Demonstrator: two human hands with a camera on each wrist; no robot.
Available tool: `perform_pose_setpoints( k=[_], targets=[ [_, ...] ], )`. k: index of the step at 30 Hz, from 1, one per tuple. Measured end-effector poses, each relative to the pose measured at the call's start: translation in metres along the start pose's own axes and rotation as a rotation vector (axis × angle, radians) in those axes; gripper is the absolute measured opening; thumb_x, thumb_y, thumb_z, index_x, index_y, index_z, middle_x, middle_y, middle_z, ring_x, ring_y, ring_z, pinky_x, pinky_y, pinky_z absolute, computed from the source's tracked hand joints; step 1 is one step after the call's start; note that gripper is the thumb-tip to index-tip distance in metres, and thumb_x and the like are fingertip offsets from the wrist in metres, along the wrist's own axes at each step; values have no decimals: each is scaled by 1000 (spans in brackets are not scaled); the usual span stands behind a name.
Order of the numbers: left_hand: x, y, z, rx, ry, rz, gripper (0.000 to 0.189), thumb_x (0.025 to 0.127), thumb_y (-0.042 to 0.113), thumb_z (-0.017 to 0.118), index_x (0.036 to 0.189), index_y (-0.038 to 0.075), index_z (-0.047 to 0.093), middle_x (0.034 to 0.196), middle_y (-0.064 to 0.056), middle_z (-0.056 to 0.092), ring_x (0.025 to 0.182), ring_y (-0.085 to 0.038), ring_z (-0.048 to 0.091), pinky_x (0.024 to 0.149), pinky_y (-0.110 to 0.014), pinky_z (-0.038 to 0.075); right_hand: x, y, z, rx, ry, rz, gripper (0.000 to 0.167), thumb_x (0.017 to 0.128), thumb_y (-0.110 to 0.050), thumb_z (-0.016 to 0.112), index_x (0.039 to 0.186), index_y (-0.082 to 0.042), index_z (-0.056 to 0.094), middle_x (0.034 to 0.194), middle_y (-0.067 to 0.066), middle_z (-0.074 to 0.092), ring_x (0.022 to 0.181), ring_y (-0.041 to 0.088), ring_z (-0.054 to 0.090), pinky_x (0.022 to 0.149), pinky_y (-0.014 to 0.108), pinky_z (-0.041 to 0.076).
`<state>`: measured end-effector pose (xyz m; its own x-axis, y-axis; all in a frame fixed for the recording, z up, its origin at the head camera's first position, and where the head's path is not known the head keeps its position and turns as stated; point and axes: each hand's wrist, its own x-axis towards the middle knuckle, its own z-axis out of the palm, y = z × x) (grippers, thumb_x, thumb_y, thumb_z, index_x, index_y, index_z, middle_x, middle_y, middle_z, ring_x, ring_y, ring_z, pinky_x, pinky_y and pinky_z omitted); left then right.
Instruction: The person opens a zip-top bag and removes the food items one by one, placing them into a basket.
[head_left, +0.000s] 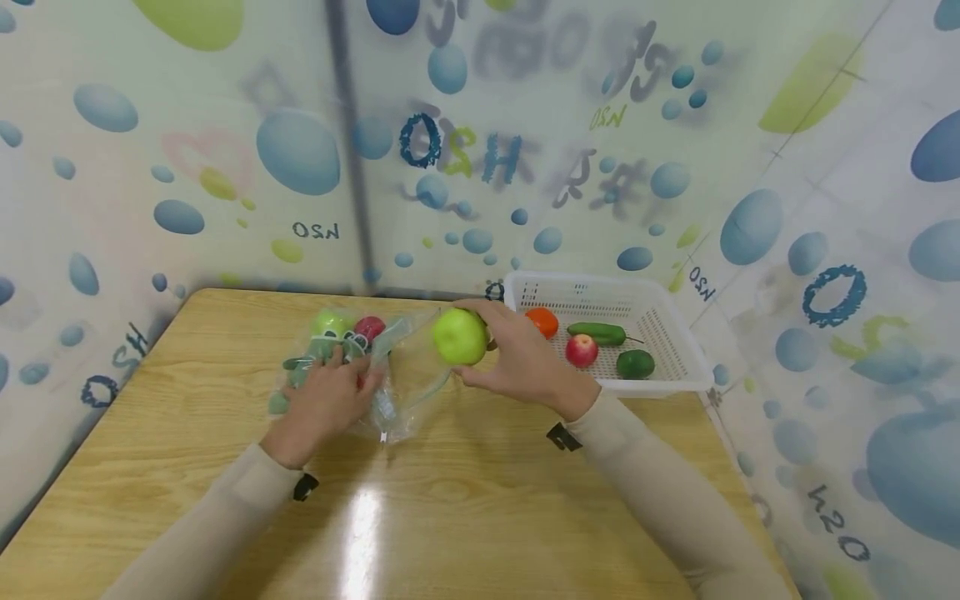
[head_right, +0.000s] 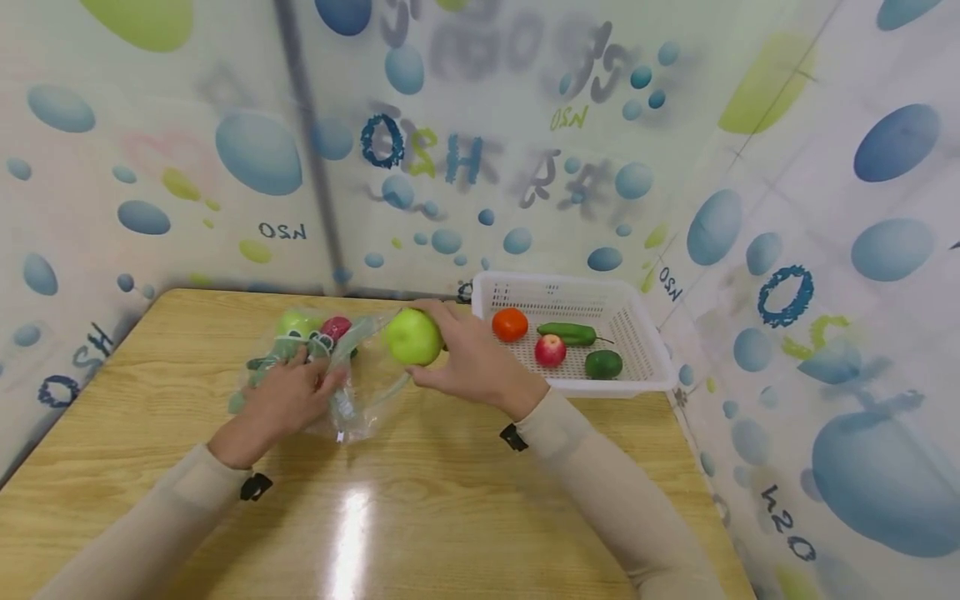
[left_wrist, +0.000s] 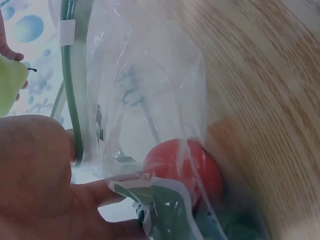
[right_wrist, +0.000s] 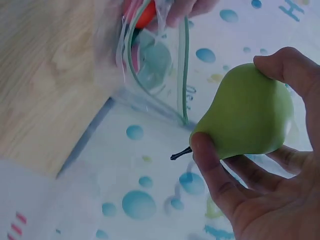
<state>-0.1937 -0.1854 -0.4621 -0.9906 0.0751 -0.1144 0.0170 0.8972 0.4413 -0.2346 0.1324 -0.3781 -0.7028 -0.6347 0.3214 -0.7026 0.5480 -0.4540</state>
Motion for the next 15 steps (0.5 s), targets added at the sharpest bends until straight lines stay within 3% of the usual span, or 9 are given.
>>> perform_pose_setpoints(
  k=[4,9,15],
  targets=[
    [0,3,2,4,-11,-7,93,117,82,29,175,13,53,186,-43,20,165,-83,15,108,-111,4,-8,11,-15,-14,16,41,87,96,-24,97,168,-5,53,160,16,67,124,30,75,94,49,72],
    [-2,5,4,11,-13,-5,90,117,79,39,177,12,49,186,-44,18,165,-83,13,111,-110,1,-21,32,-30,-58,17,102,87,97,-21,95,169,-1,51,158,19,68,122,33,75,99,53,68],
    [-4,6,5,9,11,7,77,119,71,46,163,10,64,184,-46,21,164,-85,16,109,-111,4,-38,62,-45,-122,-4,235,86,100,-23,94,169,-1,49,153,22,70,108,32,76,91,48,67]
  ],
)
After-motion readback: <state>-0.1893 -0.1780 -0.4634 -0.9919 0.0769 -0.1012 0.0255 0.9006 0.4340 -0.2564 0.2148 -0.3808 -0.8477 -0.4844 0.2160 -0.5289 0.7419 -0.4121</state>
